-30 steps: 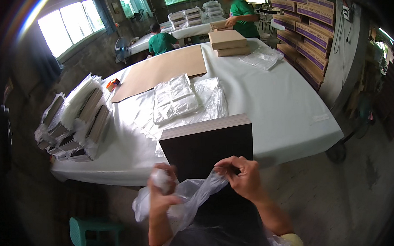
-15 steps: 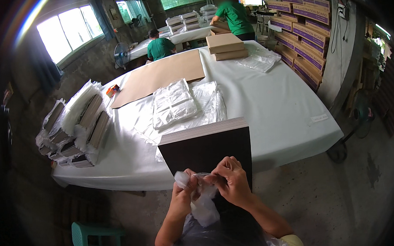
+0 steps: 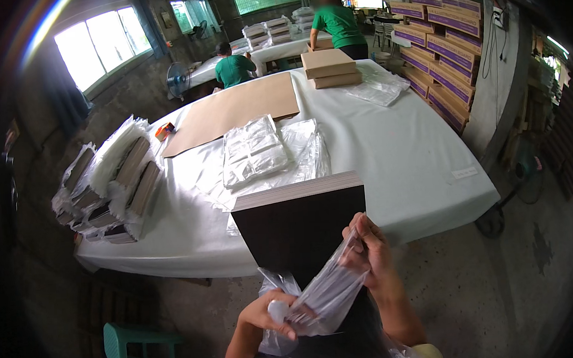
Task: The person places a stack of paper into a clear plastic bag, pulls the bag up over the corners of the stack, and then repeats the process with a second stack of paper.
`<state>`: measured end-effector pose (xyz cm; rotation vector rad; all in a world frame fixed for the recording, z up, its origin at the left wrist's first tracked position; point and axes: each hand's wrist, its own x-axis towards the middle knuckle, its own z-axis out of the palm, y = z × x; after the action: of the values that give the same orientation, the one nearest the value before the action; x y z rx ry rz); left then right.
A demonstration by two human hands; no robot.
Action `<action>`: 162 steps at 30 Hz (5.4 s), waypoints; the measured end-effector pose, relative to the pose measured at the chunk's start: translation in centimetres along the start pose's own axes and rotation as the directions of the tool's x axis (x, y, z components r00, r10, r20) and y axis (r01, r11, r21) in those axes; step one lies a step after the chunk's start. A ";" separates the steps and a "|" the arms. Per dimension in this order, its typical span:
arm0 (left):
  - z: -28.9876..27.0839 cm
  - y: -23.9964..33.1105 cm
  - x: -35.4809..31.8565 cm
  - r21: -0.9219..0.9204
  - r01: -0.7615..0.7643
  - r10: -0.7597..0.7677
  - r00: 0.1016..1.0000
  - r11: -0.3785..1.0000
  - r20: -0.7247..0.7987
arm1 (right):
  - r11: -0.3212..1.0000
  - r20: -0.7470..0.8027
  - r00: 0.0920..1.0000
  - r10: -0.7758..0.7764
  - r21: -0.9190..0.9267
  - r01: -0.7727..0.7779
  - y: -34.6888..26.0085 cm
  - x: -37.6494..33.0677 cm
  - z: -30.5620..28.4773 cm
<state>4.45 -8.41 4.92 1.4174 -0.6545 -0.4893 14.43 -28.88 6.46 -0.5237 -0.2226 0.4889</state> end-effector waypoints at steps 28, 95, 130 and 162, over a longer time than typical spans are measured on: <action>-0.6 0.4 -3.5 0.139 0.114 -0.093 0.984 0.984 -0.149 | 0.958 -0.020 1.000 -0.022 0.284 0.027 0.1 -0.8 -1.8; -7.4 -0.8 0.5 0.710 0.623 0.744 0.292 0.328 -0.601 | -0.397 0.367 0.728 -0.579 -0.907 0.142 -1.9 3.9 -4.0; -3.9 -0.1 -4.8 -0.109 -0.123 -0.002 0.655 0.986 -0.755 | 0.668 0.112 0.954 -0.279 -0.691 0.277 -4.8 -3.1 -2.3; 0.0 -15.4 -9.1 -0.673 0.230 -0.706 0.334 0.703 -0.624 | 0.616 -0.525 0.759 0.387 -0.465 -0.636 4.9 -12.0 -21.7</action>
<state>-1.11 -3.95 -11.46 1.1371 0.7641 -0.2921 9.23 -40.34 -15.46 -1.3592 0.1735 0.8879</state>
